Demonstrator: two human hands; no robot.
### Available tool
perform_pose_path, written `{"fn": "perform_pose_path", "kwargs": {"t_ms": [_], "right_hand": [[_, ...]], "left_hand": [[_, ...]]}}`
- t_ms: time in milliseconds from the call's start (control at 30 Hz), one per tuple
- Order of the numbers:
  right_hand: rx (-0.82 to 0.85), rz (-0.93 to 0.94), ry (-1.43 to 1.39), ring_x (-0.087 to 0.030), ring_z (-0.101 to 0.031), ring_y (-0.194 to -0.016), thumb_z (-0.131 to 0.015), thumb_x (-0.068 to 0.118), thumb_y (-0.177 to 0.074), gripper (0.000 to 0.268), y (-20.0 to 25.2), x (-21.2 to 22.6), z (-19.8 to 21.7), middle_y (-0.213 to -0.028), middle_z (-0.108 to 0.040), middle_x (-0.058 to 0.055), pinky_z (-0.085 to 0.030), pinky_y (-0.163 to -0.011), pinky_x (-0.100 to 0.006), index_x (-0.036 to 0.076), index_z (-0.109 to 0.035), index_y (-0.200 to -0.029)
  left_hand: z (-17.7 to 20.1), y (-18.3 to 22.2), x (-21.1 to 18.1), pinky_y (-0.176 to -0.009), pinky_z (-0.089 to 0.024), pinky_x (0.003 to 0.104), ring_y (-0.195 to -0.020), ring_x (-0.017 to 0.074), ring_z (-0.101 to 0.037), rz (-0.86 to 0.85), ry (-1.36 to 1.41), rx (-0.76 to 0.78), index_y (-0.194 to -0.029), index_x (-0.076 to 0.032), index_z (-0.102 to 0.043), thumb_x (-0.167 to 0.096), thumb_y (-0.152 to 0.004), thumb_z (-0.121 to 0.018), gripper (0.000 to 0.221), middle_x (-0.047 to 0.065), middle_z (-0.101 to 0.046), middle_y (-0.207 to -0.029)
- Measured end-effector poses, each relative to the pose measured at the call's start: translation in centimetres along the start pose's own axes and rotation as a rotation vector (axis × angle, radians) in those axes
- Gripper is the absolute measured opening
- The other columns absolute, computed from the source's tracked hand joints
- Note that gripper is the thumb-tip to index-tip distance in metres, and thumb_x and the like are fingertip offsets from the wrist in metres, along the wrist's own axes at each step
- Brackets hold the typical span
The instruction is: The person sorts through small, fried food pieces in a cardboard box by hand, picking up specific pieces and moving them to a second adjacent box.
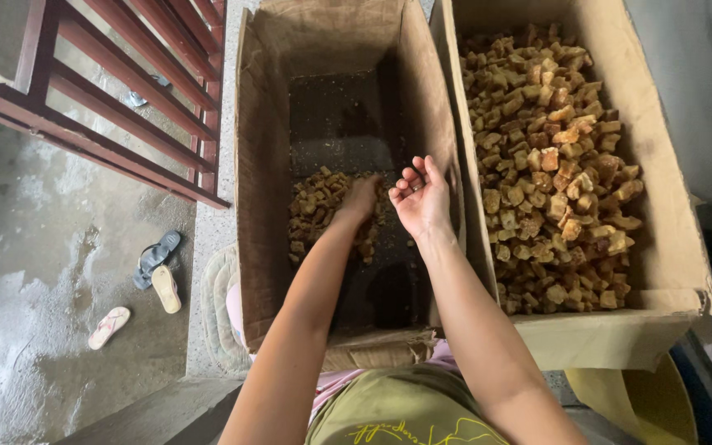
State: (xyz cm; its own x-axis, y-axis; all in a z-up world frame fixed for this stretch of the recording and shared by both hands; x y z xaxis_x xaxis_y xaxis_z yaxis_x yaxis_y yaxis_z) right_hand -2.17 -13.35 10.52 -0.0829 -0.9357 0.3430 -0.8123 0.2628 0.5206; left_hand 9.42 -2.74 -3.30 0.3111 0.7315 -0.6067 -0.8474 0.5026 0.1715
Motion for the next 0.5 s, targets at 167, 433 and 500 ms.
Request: {"fn": "perform_pose_path", "kwargs": {"t_ms": [167, 433, 500], "right_hand": [[0.012, -0.008, -0.018, -0.016, -0.054, -0.070, -0.067, 0.037, -0.099, 0.021, -0.5, 0.0, 0.2, -0.079, -0.061, -0.001, -0.047, -0.068, -0.035, 0.016, -0.065, -0.096], [-0.027, -0.236, 0.194, -0.027, -0.066, -0.097, -0.061, 0.042, -0.097, 0.035, 3.9, -3.1, -2.3, -0.103, -0.066, -0.011, -0.056, -0.097, -0.052, 0.011, -0.065, -0.112], [0.117, -0.376, 0.148, -0.031, -0.063, -0.116, -0.054, 0.047, -0.098, 0.051, 5.2, -4.6, -4.1, -0.122, -0.063, -0.013, -0.048, -0.110, -0.055, 0.006, -0.057, -0.128]], "left_hand": [[6.0, 1.9, -1.5, -0.085, -0.057, 0.033, -0.098, 0.0202, -0.070, -0.026, 0.531, 0.145, -0.122, -0.010, -0.064, -0.003, -0.087, -0.070, 0.037, 0.011, -0.074, -0.111], [18.8, 9.7, -10.0, -0.075, -0.055, 0.033, -0.087, 0.0162, -0.066, 0.113, 0.675, 0.160, -0.128, -0.013, -0.062, -0.010, -0.092, -0.066, 0.036, 0.009, -0.070, -0.105], [20.5, 11.0, -12.3, -0.080, -0.059, 0.030, -0.091, 0.0148, -0.071, -0.016, 0.523, 0.087, -0.127, -0.011, -0.063, -0.007, -0.089, -0.068, 0.038, 0.009, -0.073, -0.104]]}}
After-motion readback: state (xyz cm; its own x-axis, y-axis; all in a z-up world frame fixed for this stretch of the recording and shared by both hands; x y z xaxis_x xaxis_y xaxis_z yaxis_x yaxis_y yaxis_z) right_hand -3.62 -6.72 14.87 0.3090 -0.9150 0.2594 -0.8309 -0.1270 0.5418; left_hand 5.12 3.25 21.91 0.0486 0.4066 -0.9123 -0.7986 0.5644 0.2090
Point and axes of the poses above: each hand's wrist, its own y-axis away from the middle knuckle, its own z-axis out of the back of the hand, x = y × z, the point moved 8 cm from there along -y, towards the middle knuckle
